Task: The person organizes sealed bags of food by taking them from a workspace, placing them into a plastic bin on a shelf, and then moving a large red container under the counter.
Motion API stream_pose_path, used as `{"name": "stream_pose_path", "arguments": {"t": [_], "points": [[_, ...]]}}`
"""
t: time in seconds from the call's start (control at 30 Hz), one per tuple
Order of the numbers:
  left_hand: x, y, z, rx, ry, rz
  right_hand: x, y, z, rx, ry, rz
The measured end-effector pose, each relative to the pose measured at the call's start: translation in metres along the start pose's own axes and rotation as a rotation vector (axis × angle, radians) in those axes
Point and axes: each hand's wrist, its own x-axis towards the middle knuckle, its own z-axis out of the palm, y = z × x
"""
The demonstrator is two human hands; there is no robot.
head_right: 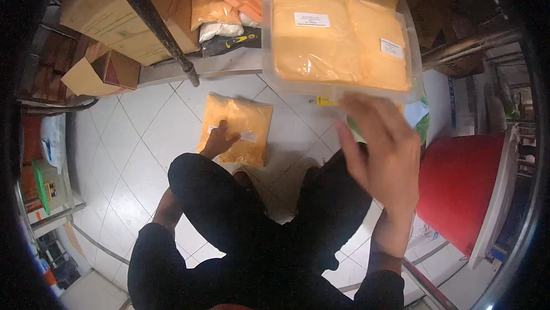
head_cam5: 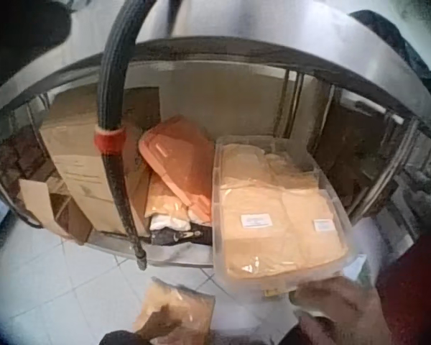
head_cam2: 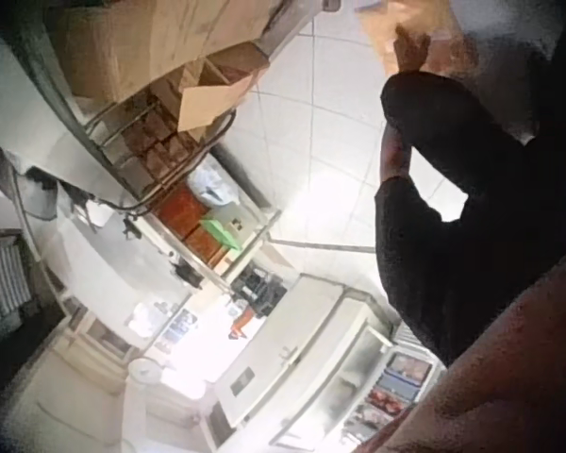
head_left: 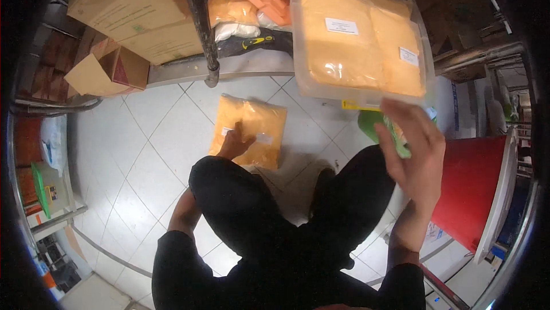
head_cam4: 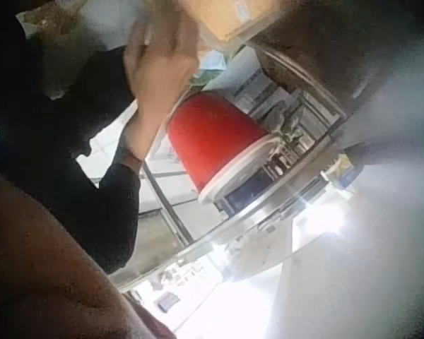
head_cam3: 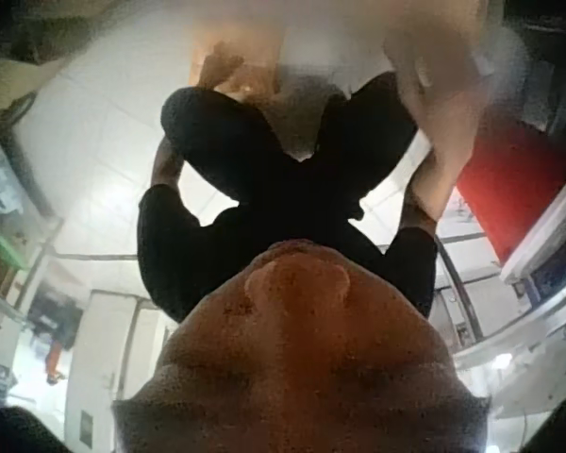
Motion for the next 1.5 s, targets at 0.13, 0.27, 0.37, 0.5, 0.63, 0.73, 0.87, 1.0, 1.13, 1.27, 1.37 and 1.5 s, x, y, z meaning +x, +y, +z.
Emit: {"name": "stream_pose_path", "arguments": {"t": [0.13, 0.27, 0.37, 0.5, 0.63, 0.73, 0.87, 1.0, 1.13, 1.27, 1.37, 1.5], "points": [[0.007, 0.042, 0.002, 0.340, 0.131, -0.178, -0.003, 0.023, 0.009, -0.056, 0.107, 0.011], [-0.008, 0.066, 0.010, 0.504, 0.353, -0.269, -0.021, 0.010, 0.048, 0.150, 0.106, 0.015], [0.007, 0.071, 0.020, 0.486, 0.323, -0.382, -0.039, 0.011, 0.082, 0.295, 0.062, 0.040], [0.027, 0.068, 0.018, 0.419, 0.258, -0.429, -0.058, 0.011, 0.113, 0.470, -0.116, 0.021], [0.022, 0.062, 0.020, 0.460, 0.238, -0.268, -0.071, 0.015, 0.139, 0.412, -0.312, -0.013], [0.020, 0.065, 0.027, 0.451, 0.219, -0.104, -0.072, 0.024, 0.140, 0.304, -0.463, -0.002], [0.010, 0.075, 0.021, 0.383, 0.008, 0.054, -0.080, 0.026, 0.135, 0.286, -0.577, -0.006], [0.008, 0.094, 0.011, 0.509, -0.238, 0.262, -0.096, 0.029, 0.143, 0.273, -0.558, -0.024], [0.016, 0.154, -0.014, 0.506, -0.595, 0.305, -0.098, 0.029, 0.148, 0.231, -0.702, -0.011], [0.032, 0.213, -0.038, 0.675, -0.833, 0.322, -0.101, 0.036, 0.145, 0.285, -0.654, -0.024], [0.032, 0.235, -0.052, 0.810, -0.831, 0.521, -0.103, 0.040, 0.157, 0.260, -0.668, 0.037], [0.035, 0.254, -0.044, 0.758, -0.883, 0.506, -0.107, 0.052, 0.165, 0.272, -0.503, 0.018]]}}
